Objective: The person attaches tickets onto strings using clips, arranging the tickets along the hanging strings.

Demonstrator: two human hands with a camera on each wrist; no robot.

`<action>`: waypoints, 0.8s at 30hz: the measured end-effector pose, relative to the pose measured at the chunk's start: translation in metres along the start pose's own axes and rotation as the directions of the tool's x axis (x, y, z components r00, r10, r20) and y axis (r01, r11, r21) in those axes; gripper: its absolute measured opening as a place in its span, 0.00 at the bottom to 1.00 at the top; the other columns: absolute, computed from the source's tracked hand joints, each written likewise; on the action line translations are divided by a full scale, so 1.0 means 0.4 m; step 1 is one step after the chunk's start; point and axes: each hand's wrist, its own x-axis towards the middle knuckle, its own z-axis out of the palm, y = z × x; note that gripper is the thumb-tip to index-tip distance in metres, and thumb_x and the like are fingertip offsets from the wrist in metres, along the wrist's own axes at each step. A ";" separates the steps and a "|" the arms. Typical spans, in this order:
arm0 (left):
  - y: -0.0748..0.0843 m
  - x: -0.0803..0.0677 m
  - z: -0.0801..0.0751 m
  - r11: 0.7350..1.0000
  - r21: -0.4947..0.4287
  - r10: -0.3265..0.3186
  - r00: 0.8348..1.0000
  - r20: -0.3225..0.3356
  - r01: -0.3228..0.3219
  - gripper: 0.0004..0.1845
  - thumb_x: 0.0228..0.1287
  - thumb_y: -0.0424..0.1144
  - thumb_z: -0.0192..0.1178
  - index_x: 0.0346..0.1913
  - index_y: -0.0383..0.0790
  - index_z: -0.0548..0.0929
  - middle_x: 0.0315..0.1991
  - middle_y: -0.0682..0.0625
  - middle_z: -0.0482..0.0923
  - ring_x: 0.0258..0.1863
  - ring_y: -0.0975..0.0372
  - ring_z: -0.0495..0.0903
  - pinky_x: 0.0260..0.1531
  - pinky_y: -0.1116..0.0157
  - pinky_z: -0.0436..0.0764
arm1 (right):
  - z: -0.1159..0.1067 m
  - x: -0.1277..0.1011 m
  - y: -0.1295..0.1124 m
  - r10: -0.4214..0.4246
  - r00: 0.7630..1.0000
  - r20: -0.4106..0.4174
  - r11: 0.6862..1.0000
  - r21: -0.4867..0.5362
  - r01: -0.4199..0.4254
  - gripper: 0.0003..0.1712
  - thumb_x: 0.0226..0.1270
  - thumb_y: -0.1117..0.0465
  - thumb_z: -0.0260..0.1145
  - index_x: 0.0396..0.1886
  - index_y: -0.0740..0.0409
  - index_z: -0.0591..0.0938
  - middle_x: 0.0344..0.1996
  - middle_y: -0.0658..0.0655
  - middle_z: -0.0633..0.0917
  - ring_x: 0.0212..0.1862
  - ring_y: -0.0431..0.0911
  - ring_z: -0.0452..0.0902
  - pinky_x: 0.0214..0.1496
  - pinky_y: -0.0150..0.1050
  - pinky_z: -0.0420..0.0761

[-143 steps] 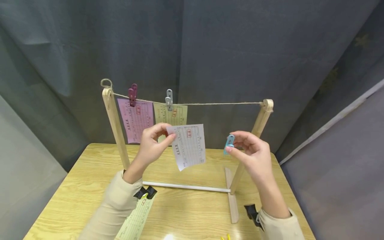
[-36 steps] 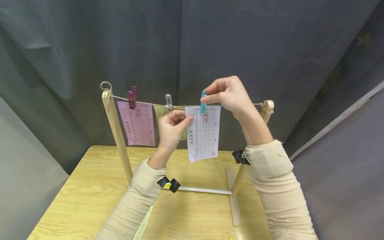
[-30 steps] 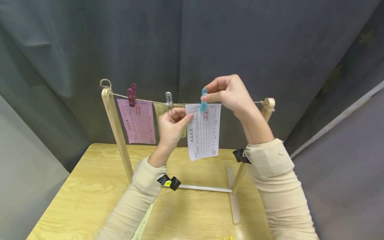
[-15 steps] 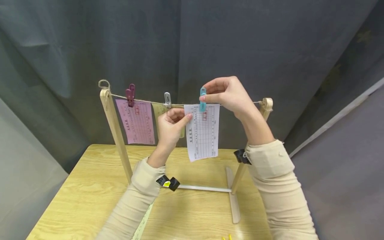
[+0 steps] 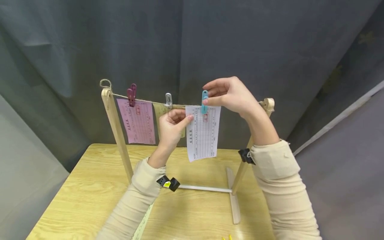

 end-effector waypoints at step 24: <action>-0.001 -0.002 -0.004 1.000 0.013 0.005 1.000 0.004 -0.005 0.08 0.49 0.22 0.64 0.32 0.20 0.78 0.27 0.33 0.79 0.24 0.68 0.76 0.26 0.73 0.77 | -0.006 -0.036 0.017 -0.148 0.971 -0.190 0.920 0.334 0.205 0.22 0.52 0.73 0.68 0.49 0.62 0.79 0.41 0.51 0.83 0.44 0.44 0.78 0.42 0.28 0.77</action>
